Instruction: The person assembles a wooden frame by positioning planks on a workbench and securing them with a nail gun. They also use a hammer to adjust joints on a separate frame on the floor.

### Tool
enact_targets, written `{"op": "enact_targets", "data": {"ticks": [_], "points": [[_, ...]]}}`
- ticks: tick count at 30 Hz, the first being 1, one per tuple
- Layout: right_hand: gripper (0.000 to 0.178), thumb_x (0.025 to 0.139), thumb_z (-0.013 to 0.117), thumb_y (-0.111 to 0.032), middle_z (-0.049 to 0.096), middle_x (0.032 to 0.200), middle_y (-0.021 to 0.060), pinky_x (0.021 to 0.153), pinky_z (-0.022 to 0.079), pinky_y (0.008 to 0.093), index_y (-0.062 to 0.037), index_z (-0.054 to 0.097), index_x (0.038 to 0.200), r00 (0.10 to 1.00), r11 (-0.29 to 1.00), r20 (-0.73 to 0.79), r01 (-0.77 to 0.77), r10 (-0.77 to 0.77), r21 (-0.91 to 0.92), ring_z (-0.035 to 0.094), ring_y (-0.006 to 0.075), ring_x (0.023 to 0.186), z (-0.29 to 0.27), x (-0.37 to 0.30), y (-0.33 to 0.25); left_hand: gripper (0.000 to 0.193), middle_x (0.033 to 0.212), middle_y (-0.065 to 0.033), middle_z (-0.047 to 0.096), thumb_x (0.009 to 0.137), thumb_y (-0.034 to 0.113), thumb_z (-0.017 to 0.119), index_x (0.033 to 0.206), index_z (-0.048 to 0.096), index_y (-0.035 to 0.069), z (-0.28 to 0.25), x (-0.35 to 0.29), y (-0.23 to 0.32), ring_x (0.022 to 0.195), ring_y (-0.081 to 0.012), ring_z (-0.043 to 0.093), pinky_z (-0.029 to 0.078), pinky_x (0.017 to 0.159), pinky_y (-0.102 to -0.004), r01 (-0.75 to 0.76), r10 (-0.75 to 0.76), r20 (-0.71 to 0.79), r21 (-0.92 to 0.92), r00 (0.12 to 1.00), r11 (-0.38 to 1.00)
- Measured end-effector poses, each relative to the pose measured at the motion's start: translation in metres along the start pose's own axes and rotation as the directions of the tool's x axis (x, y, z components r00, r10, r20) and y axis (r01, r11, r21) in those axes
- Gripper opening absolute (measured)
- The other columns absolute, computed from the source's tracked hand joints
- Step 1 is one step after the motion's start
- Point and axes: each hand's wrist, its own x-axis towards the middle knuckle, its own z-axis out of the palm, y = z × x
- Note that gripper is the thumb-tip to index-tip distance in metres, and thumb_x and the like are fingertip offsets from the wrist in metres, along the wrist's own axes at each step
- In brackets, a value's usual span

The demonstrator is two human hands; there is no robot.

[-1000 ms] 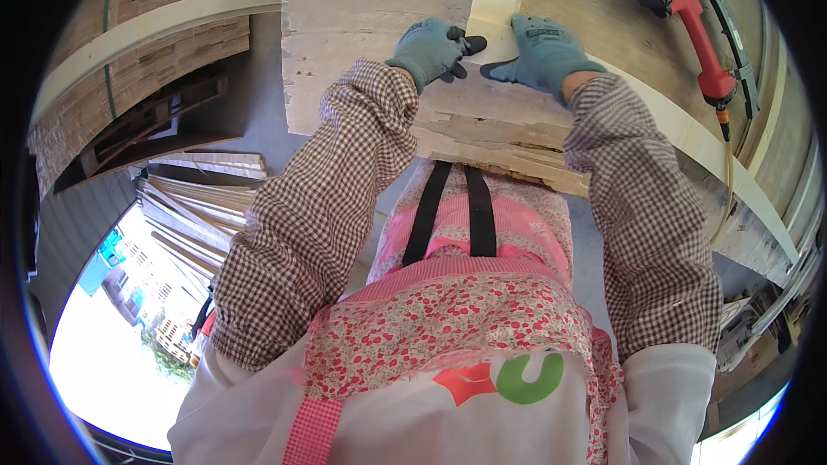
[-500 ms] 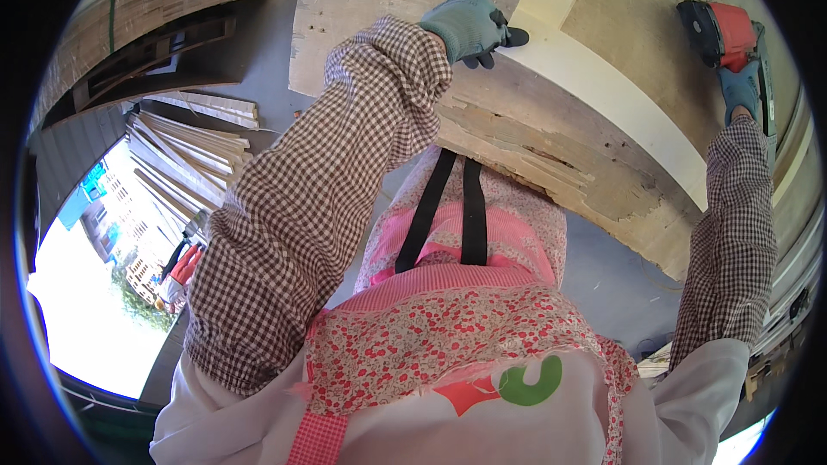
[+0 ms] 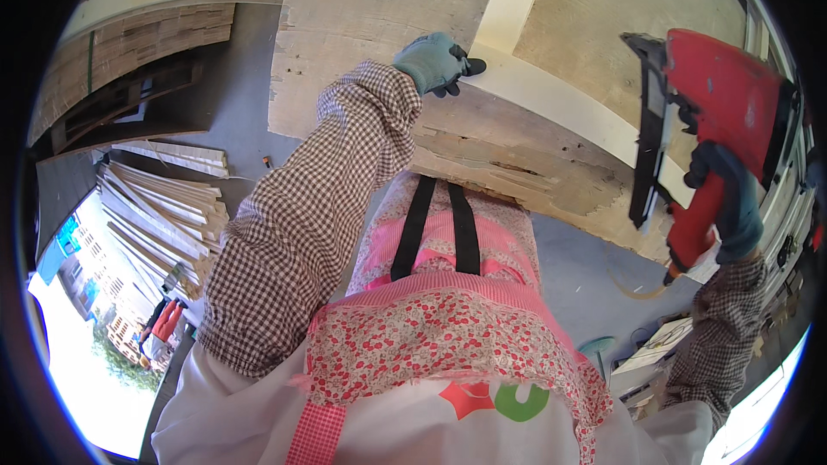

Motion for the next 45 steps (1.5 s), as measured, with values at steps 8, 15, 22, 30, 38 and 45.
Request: {"op": "enact_targets", "data": {"ticks": [8,15,22,30,38,45], "points": [[0.021,0.081,0.052,-0.021,0.047,0.07,0.0064,0.064,0.041,0.031,-0.0011,0.049,0.085,0.971,0.962,0.171,-0.196,0.165,0.189,0.046,0.0171,0.064,0.133,-0.002,0.029,0.039,0.07,-0.006,0.066,0.081,0.04,0.059,0.094,0.064,0.003,-0.001,0.011,-0.005,0.054,-0.0122,0.061,0.049,0.053,-0.0247,-0.005,0.005,0.065,-0.01,0.998,1.0],[0.027,0.085,0.047,-0.024,0.047,0.069,0.0057,0.068,0.04,0.0285,-0.0006,0.05,0.073,0.953,0.967,0.214,-0.24,0.216,0.091,0.046,0.0161,0.067,0.153,0.001,0.039,0.031,0.071,-0.0053,0.067,0.084,0.031,0.056,0.096,0.064,0.004,0.002,0.008,-0.008,0.056,-0.0125,0.062,0.05,0.055,-0.024,-0.034,0.036,0.053,-0.051,0.998,0.998],[0.022,0.084,0.051,-0.024,0.05,0.07,0.0039,0.062,0.039,0.0271,-0.0028,0.052,0.078,0.962,0.972,0.186,-0.219,0.2,0.088,0.047,0.0143,0.065,0.161,-0.015,0.06,0.036,0.068,-0.0088,0.065,0.084,0.034,0.054,0.084,0.063,-0.001,-0.005,0.007,-0.001,0.058,-0.0157,0.063,0.051,0.055,-0.0269,-0.08,0.082,0.089,-0.022,0.993,0.997],[0.02,0.086,0.052,-0.022,0.051,0.072,0.0019,0.062,0.041,0.0255,-0.0032,0.055,0.081,0.982,0.984,0.105,-0.148,0.158,-0.096,0.048,0.0128,0.066,0.172,-0.018,0.066,0.045,0.077,-0.0153,0.063,0.087,0.039,0.047,0.085,0.057,-0.004,-0.014,0.034,0.0,0.063,-0.024,0.065,0.054,0.052,-0.0339,-0.015,0.034,0.202,-0.098,0.979,0.995],[0.023,0.083,0.057,-0.013,0.059,0.091,0.0044,0.065,0.047,0.0277,-0.0058,0.056,0.105,0.976,0.997,0.2,-0.075,0.08,-0.034,0.054,0.0146,0.076,0.186,-0.02,0.066,0.048,0.076,-0.017,0.062,0.083,0.045,0.052,0.088,0.057,-0.003,-0.011,0.033,0.0,0.059,-0.0262,0.063,0.053,0.05,-0.0353,0.083,-0.022,0.224,-0.266,0.974,0.96],[0.034,0.073,0.062,-0.026,0.06,0.102,0.0097,0.083,0.044,0.0323,-0.0092,0.059,0.102,0.967,0.906,0.022,0.245,-0.253,-0.344,0.056,0.0248,0.091,0.166,-0.051,0.11,0.047,0.066,-0.0131,0.059,0.081,0.044,0.057,0.081,0.057,-0.003,0.006,0.029,-0.014,0.053,-0.0267,0.062,0.05,0.042,-0.0347,0.05,-0.038,0.036,-0.428,0.999,0.902]]}}
